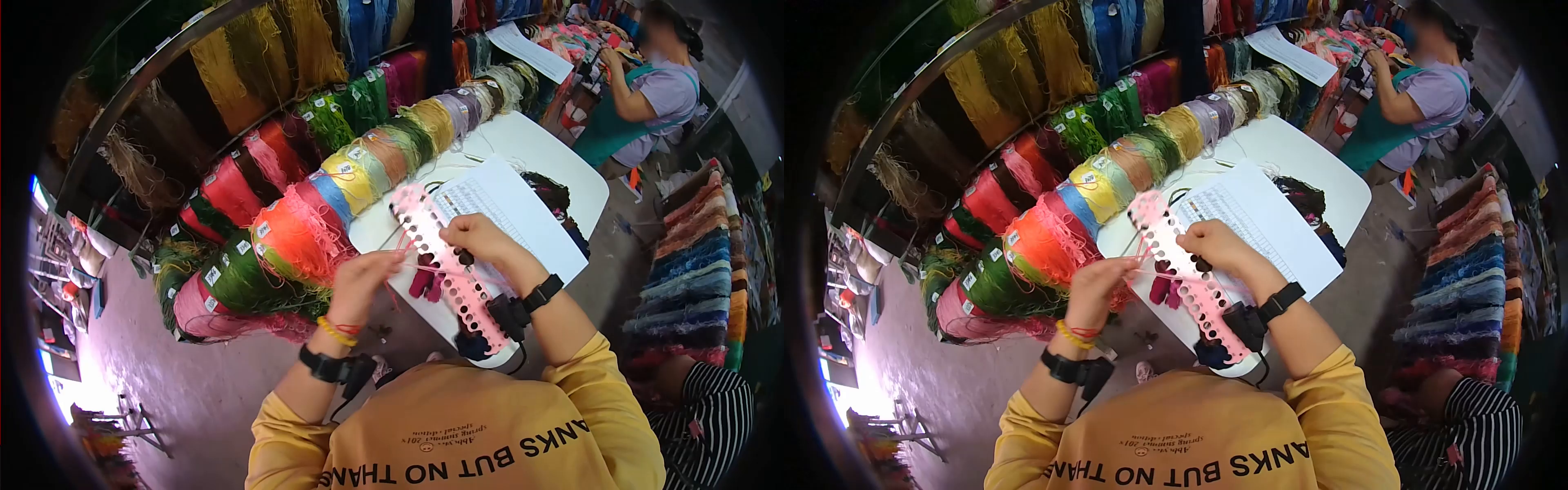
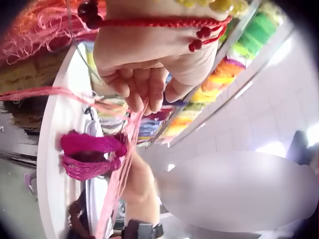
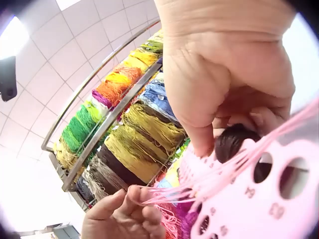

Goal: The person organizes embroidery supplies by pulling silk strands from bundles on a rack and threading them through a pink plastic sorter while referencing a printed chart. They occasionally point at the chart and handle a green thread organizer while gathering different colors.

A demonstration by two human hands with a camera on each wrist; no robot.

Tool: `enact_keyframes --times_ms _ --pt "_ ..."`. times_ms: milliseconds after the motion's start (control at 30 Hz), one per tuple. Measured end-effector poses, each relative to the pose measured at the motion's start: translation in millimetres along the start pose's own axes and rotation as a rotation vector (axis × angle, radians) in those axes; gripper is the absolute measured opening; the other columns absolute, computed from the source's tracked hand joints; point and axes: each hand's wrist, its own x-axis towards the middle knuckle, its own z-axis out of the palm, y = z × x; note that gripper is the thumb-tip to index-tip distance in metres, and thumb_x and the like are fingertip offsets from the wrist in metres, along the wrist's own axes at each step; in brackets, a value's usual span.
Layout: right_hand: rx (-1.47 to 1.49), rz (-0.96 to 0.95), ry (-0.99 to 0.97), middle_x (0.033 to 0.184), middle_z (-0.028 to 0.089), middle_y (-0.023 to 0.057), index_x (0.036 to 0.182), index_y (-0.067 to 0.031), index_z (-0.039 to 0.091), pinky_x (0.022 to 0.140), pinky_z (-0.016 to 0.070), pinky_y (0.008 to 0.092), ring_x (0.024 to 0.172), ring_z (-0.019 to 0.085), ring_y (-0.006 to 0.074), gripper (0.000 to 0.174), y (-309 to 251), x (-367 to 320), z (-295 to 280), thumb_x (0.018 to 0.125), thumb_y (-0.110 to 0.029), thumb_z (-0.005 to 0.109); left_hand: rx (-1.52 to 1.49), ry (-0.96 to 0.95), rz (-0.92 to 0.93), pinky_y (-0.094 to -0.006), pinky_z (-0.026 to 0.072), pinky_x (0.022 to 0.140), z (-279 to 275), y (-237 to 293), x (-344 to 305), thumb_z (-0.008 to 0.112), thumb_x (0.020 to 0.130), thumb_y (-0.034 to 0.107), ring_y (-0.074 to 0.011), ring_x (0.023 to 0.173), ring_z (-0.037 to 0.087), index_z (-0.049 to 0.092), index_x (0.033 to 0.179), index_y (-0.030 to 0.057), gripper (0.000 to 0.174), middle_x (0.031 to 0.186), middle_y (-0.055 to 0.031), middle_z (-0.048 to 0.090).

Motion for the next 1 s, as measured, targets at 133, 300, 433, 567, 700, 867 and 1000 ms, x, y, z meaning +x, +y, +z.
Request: enact_keyframes --times_ms 133,300,433,567,700,867,1000 --pt "0.119 -0.043 0.040 0.061 0.046 -0.0063 0.066 -0.0063 0.057 0.050 0.0298 0.0214 0.055 0.037 0.0044 0.028 -13.4 -8.0 -12.8 0.085 -0.026 0.061 -0.419 0.258 -0.029 -0.0251 0.0315 0.048 -54.3 32.3 -33.5 0.050 0.088 0.014 -0.0093 0.052 0.036 0.045 0.067 0.0079 0.023 0.060 0.0015 0.041" --pt "0.172 -0.072 0.078 0.057 0.046 -0.0044 0.065 -0.0054 0.057 0.045 0.0297 0.0227 0.050 0.038 0.0051 0.028 -15.1 -9.8 -25.0 0.085 -0.025 0.061 -0.058 0.701 0.091 -0.0198 0.0194 0.039 -143.3 79.6 -109.7 0.055 0.087 0.016 -0.0033 0.044 0.026 0.043 0.067 0.0151 0.023 0.056 0.0065 0.035" --pt "0.195 -0.014 0.113 0.058 0.046 -0.0047 0.066 -0.0059 0.057 0.044 0.0292 0.0221 0.049 0.037 0.0047 0.028 -13.6 -12.4 -26.8 0.085 -0.026 0.061 1.471 0.958 0.502 -0.0237 0.0379 0.053 -158.0 96.5 -147.3 0.056 0.084 0.009 -0.0121 0.065 0.050 0.057 0.081 0.0045 0.006 0.077 -0.0036 0.054" --pt "0.218 0.013 0.116 0.058 0.046 -0.0063 0.065 -0.0091 0.054 0.044 0.0277 0.0213 0.048 0.037 0.0037 0.028 -15.0 -14.6 -17.8 0.085 -0.027 0.060 1.190 0.554 0.387 -0.0235 0.0422 0.065 -77.6 91.2 -123.6 0.057 0.084 0.006 -0.0121 0.078 0.053 0.059 0.097 0.0053 0.014 0.091 -0.0040 0.057" --pt "0.216 -0.014 0.127 0.058 0.046 -0.0066 0.066 -0.0109 0.053 0.043 0.0268 0.0209 0.048 0.037 0.0032 0.028 -18.0 -13.1 -2.1 0.086 -0.029 0.060 0.507 -0.124 -0.106 -0.0231 0.0475 0.074 1.2 30.4 -69.3 0.056 0.085 0.004 -0.0106 0.084 0.058 0.057 0.109 0.0006 0.024 0.097 -0.0075 0.062" --pt "0.273 -0.060 0.149 0.057 0.048 -0.0047 0.069 -0.0070 0.057 0.043 0.0287 0.0223 0.047 0.038 0.0044 0.027 -20.7 -14.3 14.8 0.085 -0.027 0.060 0.388 -0.244 -0.229 -0.0199 0.0442 0.064 40.9 -33.6 -27.4 0.057 0.086 0.009 -0.0045 0.072 0.054 0.058 0.097 0.0011 0.013 0.082 0.0011 0.060" --pt "-0.015 -0.317 0.207 0.074 0.058 0.0009 0.088 -0.0042 0.062 0.058 0.0415 0.0250 0.065 0.051 0.0098 0.021 -0.3 -18.9 -10.3 0.083 -0.025 0.061 0.123 -0.145 -0.141 -0.0192 0.0421 0.061 39.1 -21.2 -31.1 0.057 0.086 0.010 -0.0032 0.068 0.052 0.059 0.089 0.0026 0.008 0.076 0.0028 0.059"
